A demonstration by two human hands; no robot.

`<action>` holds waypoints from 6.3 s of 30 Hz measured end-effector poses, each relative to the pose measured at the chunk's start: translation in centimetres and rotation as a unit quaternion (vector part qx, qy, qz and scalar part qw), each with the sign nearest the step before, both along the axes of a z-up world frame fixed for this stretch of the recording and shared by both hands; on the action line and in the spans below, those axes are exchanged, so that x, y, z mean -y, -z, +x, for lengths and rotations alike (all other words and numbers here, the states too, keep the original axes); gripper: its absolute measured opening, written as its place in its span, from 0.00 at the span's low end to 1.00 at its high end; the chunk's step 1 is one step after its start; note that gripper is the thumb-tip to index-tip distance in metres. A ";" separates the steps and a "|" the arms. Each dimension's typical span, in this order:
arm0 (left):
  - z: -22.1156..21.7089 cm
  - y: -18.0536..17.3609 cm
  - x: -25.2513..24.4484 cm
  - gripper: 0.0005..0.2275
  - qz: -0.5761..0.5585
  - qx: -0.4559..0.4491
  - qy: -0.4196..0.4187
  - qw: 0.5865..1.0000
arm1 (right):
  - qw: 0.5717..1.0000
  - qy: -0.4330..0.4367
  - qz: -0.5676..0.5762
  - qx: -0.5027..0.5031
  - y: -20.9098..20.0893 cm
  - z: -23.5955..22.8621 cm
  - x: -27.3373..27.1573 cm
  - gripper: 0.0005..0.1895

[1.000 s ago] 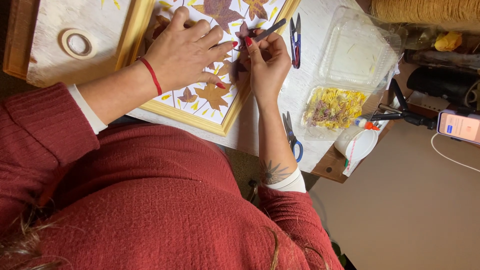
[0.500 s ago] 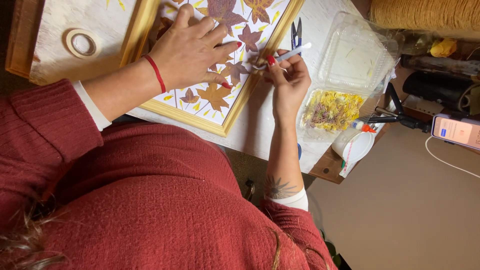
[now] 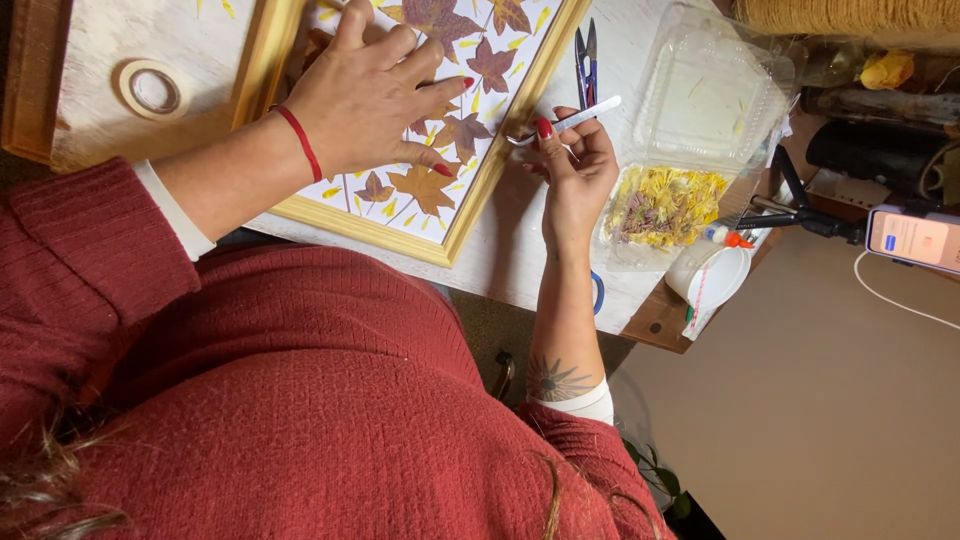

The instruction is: Arrange and secure autumn leaves inside a picture frame using tape and tweezers.

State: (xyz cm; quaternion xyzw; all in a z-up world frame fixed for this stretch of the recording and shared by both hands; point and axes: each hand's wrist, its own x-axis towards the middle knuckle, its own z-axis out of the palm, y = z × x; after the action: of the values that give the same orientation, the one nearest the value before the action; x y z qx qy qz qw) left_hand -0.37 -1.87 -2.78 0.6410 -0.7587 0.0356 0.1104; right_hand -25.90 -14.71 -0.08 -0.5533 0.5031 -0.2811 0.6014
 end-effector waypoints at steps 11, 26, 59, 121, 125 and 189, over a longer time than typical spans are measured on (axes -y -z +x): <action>0.1 0.1 0.1 0.34 -0.010 0.005 0.007 1.000 | 1.000 0.004 -0.001 0.006 -0.4 0.0 -0.3 0.12; 1.4 -3.8 -3.9 0.34 0.025 -0.106 0.011 0.994 | 0.999 0.043 0.002 0.032 1.2 -1.0 -2.0 0.10; -2.2 -2.6 -0.5 0.29 0.043 -0.053 0.014 0.998 | 0.982 -0.061 -0.164 -0.069 2.1 5.9 1.1 0.15; 8.3 -5.9 -9.8 0.13 -0.020 -0.209 -0.061 0.976 | 0.994 0.100 -0.045 0.020 0.8 -0.6 -0.7 0.11; 11.5 -2.5 -16.1 0.14 0.071 -0.159 -0.123 0.977 | 0.989 0.133 -0.060 -0.018 0.2 -4.6 -3.8 0.11; 10.2 -6.3 -16.2 0.15 0.022 -0.195 -0.138 0.971 | 0.974 0.152 -0.166 -0.025 2.5 -5.4 -11.0 0.08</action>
State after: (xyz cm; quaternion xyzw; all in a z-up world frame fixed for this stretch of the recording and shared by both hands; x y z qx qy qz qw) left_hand 9.86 14.32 3.51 0.7363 -0.6273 -0.0922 0.2364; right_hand -31.30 -3.73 -2.57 -0.5692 0.5423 -0.4353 0.4387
